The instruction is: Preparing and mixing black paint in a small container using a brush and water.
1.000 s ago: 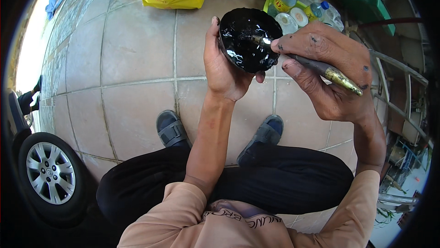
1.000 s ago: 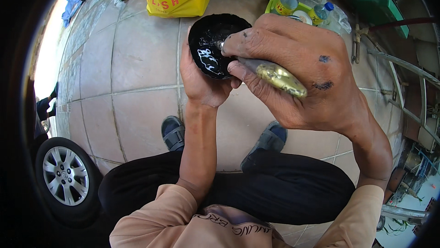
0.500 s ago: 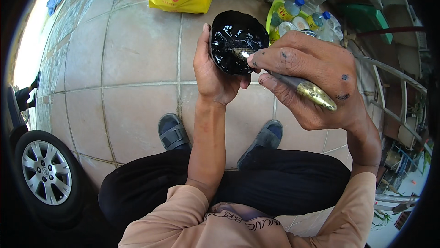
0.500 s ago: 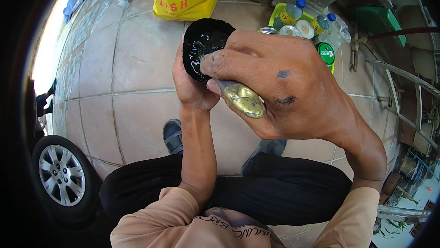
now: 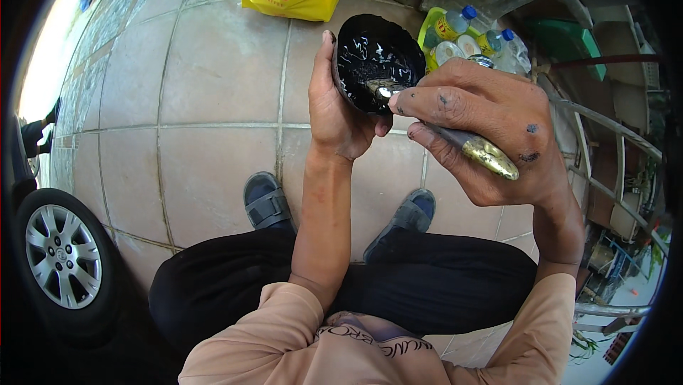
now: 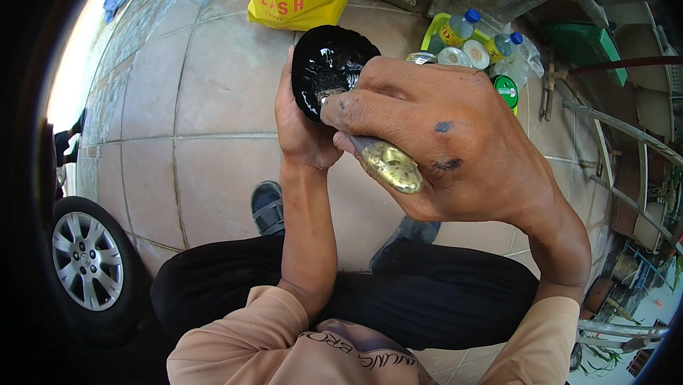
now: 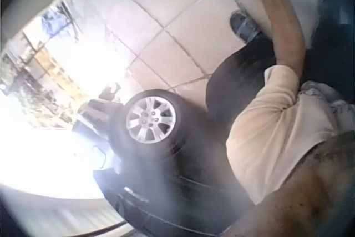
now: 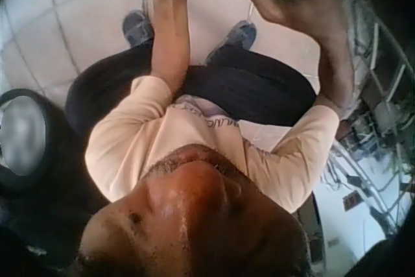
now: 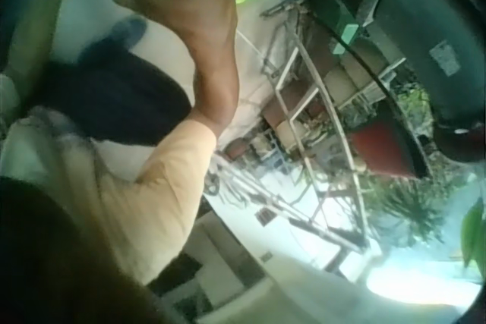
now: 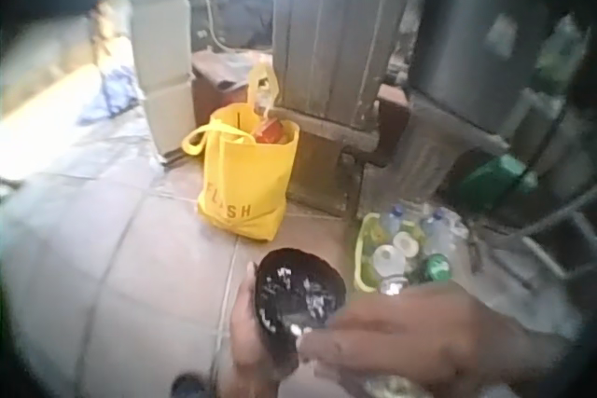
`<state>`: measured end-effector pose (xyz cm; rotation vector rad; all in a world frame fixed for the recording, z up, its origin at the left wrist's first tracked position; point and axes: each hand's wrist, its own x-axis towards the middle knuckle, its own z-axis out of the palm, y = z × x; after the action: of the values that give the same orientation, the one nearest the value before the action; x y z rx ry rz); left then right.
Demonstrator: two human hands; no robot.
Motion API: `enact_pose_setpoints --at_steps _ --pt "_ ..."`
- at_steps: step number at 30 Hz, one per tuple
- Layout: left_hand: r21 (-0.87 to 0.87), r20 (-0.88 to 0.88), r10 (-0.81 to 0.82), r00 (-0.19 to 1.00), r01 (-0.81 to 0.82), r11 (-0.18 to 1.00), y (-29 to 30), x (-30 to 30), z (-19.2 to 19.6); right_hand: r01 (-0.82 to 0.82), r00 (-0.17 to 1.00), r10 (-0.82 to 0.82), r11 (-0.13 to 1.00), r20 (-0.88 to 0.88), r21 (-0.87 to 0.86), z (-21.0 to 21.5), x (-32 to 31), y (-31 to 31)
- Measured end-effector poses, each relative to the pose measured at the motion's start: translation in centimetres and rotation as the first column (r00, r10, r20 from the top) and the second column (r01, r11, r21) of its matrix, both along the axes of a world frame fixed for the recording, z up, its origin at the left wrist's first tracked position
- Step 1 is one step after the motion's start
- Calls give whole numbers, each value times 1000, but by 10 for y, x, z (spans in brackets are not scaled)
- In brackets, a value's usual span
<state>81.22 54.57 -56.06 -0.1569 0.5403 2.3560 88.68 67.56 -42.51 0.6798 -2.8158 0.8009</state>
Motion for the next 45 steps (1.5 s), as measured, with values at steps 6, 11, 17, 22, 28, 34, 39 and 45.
enact_pose_setpoints --at_steps 6,11,17,22,28,34,39,45 --pt "136 -58 -86 995 93 986 -3 1 1 103 971 -109 994 -212 -38 1 4 5" --pt "148 -67 -123 990 132 980 1 6 3 129 920 -161 985 -358 -112 -14 -6 5" --pt "81 -11 -38 999 39 996 8 10 4 67 979 -85 993 -187 -98 -10 -1 -5" --pt "112 -88 -113 990 122 986 -1 4 -4 76 980 -89 994 -175 -79 -7 0 1" --pt "153 -55 -119 991 126 980 0 3 -5 62 955 -83 995 -283 -84 -17 -7 3" --pt "101 -10 -106 994 106 989 -5 2 -7 20 997 -26 996 -70 -85 -6 -1 0" --pt "94 -47 -88 995 92 991 -3 3 -4 47 991 -27 987 -133 151 10 -1 7" --pt "75 -115 -92 989 101 992 -4 1 -10 118 989 -97 973 -110 199 8 5 5"
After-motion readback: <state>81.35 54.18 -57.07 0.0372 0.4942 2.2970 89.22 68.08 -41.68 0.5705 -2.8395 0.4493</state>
